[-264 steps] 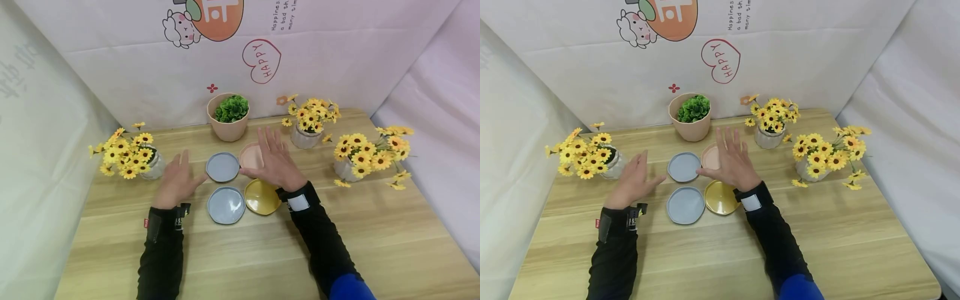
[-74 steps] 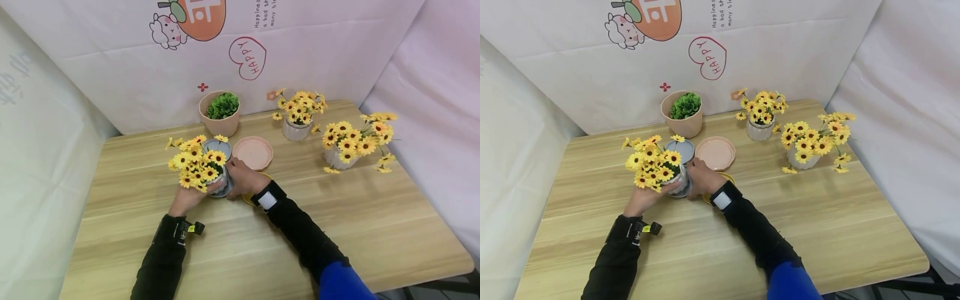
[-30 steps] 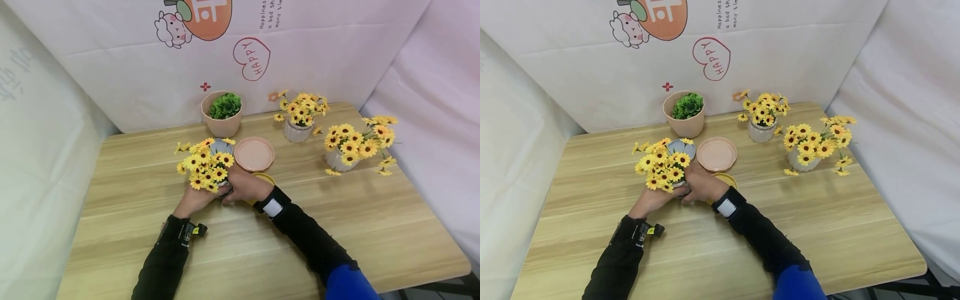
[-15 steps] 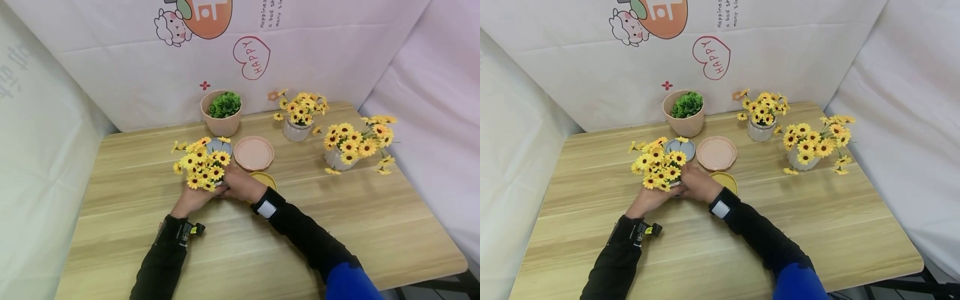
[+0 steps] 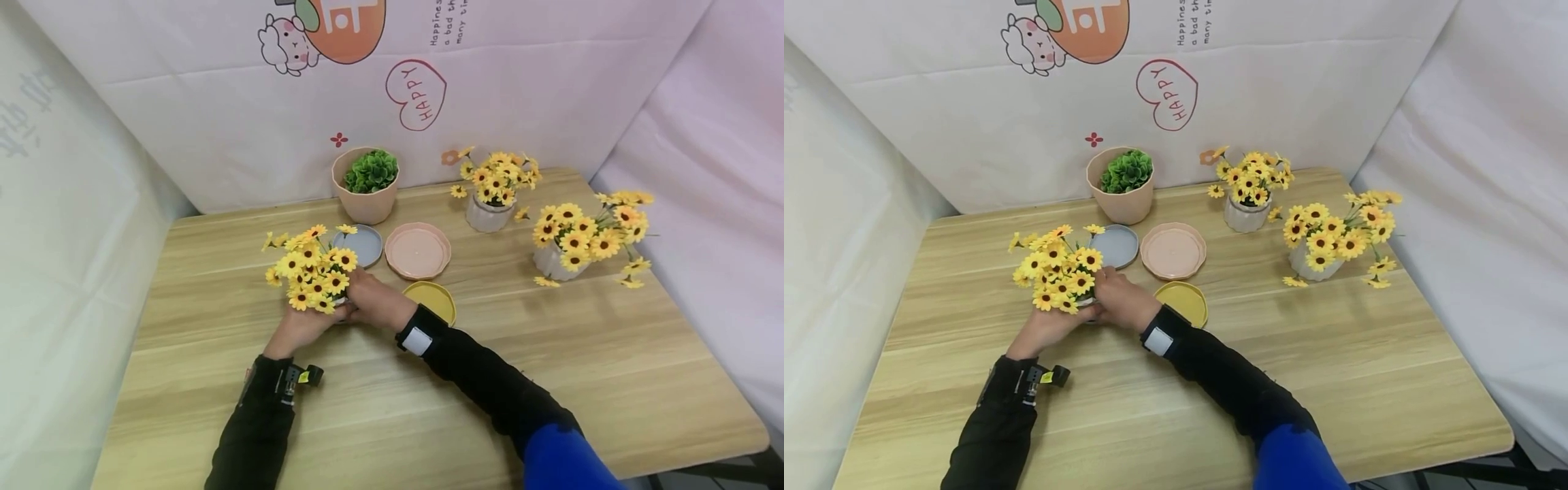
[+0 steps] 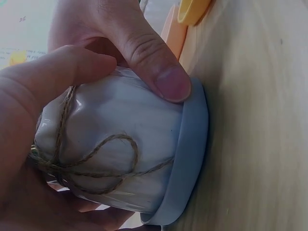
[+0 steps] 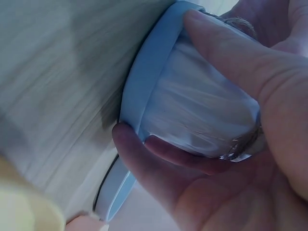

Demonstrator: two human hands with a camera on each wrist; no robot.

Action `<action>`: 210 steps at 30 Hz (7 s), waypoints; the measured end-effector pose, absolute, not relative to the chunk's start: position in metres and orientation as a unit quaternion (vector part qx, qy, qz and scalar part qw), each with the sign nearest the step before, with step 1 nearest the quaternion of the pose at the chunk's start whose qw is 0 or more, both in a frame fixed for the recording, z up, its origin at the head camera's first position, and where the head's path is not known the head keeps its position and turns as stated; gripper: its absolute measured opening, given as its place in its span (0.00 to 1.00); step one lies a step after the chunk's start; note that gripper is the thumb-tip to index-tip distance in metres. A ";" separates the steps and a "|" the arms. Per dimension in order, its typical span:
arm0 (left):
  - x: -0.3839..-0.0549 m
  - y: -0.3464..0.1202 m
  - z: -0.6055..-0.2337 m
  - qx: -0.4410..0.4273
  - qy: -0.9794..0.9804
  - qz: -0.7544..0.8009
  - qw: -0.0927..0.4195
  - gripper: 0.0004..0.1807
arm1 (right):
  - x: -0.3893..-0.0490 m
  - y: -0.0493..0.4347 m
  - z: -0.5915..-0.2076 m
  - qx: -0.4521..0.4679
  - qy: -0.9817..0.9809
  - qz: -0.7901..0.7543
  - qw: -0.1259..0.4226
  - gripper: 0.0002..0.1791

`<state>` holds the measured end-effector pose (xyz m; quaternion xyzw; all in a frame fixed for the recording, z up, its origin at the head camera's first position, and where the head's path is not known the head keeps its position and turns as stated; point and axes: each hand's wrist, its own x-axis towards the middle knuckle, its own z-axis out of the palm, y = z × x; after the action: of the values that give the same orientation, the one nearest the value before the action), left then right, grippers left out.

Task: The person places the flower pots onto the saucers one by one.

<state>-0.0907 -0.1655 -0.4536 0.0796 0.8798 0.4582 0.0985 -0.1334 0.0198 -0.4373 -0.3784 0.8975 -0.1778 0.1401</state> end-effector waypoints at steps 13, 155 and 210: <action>-0.091 -0.183 -0.451 0.043 0.883 0.452 0.120 0.56 | -0.137 -0.001 -0.438 -0.395 0.899 -0.148 0.121 0.32; -0.103 -0.217 -0.415 0.083 0.905 0.368 0.198 0.58 | -0.149 0.103 -0.399 -0.139 0.930 -0.327 0.095 0.67; -0.180 -0.138 -0.480 0.039 0.895 0.438 0.074 0.55 | -0.255 0.239 -0.462 0.137 0.841 -0.523 -0.024 0.75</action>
<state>-0.1804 -0.1376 -0.4805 0.0391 0.8953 0.4377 0.0738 -0.2547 0.2393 -0.4622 0.1373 0.8407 -0.5232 -0.0240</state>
